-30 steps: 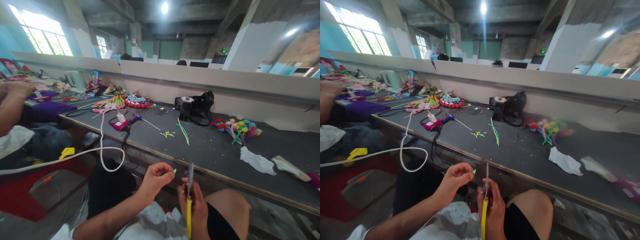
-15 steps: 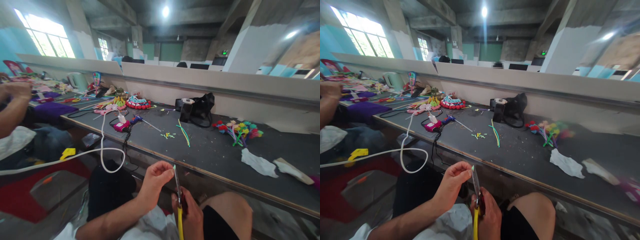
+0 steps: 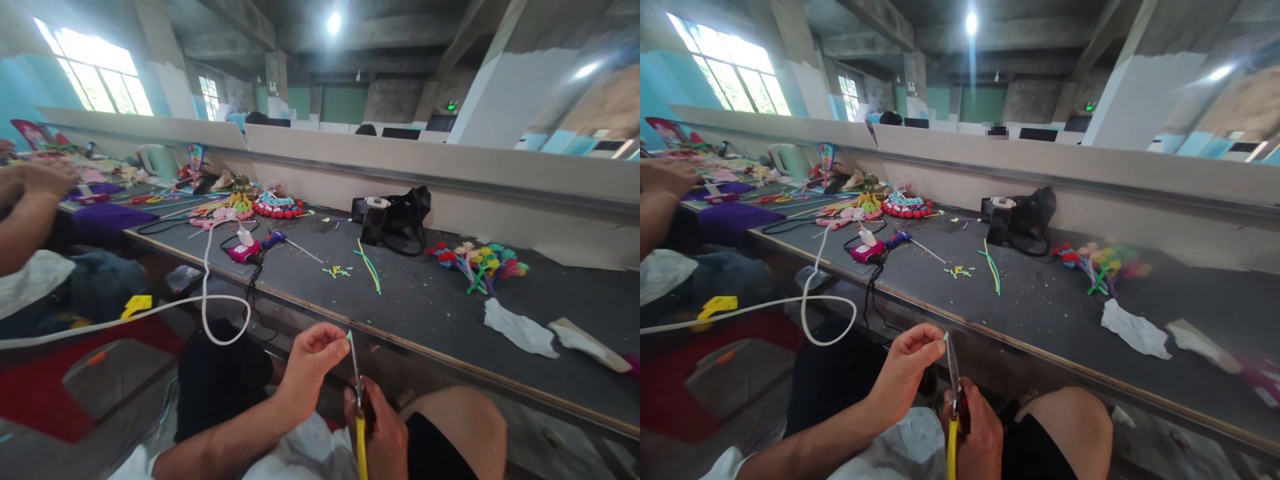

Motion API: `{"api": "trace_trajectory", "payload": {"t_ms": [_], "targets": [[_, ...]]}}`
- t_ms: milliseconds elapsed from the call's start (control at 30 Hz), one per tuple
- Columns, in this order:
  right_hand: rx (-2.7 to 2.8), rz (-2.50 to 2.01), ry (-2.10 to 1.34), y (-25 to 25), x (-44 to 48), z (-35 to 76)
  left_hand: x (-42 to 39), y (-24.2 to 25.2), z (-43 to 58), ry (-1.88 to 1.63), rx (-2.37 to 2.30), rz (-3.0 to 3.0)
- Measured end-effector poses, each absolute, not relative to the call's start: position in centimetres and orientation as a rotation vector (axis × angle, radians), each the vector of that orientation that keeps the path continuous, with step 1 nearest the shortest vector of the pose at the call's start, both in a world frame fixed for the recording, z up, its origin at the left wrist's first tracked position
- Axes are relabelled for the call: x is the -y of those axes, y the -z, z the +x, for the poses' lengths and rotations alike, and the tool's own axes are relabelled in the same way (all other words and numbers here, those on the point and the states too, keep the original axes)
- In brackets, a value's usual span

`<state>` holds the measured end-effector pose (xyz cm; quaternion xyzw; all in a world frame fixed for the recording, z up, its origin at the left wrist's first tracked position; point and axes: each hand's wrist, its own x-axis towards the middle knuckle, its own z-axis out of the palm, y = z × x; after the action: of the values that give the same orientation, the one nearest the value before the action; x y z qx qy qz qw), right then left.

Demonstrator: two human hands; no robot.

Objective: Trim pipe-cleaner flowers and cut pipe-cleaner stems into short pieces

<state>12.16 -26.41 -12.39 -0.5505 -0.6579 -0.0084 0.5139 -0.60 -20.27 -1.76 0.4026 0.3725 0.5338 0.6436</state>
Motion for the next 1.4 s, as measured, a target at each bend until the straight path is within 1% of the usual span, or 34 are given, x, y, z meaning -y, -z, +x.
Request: {"api": "trace_trajectory", "payload": {"t_ms": [333,500,633,800,900,1000,1133,1167,1267,1400], "targets": [[1.600,-1.284,-0.083,12.9,26.6,12.4,20.4,1.7,-0.6,-1.205,-0.856,0.927],[1.604,-1.255,-0.074,12.8,26.5,12.5,20.3,1.5,-0.7,-1.199,-0.846,0.927],[1.613,-1.296,-0.153,12.9,26.4,12.5,20.2,1.4,-0.7,-1.160,-0.816,0.884],[1.525,-1.335,-0.177,15.3,25.9,12.8,19.8,1.8,-0.9,-1.075,-0.760,0.914],[1.527,-1.469,-0.312,17.5,25.5,13.4,19.1,2.6,-1.1,-1.054,-0.799,0.987],[1.514,-1.539,-0.464,19.9,25.3,14.4,17.1,3.3,-1.4,-1.064,-0.948,1.175],[1.512,-1.551,-0.547,22.4,25.5,14.9,12.1,4.1,-1.5,-1.056,-1.299,1.717],[1.507,-1.546,-0.556,22.8,25.6,14.8,10.5,4.4,-1.5,-1.061,-1.336,1.754],[1.448,-1.506,-0.545,23.2,25.8,14.1,5.8,5.0,-1.1,-1.063,-1.387,1.816],[1.392,-1.487,-0.411,22.4,25.5,14.0,1.1,5.8,-0.3,-1.046,-1.465,1.890]]}}
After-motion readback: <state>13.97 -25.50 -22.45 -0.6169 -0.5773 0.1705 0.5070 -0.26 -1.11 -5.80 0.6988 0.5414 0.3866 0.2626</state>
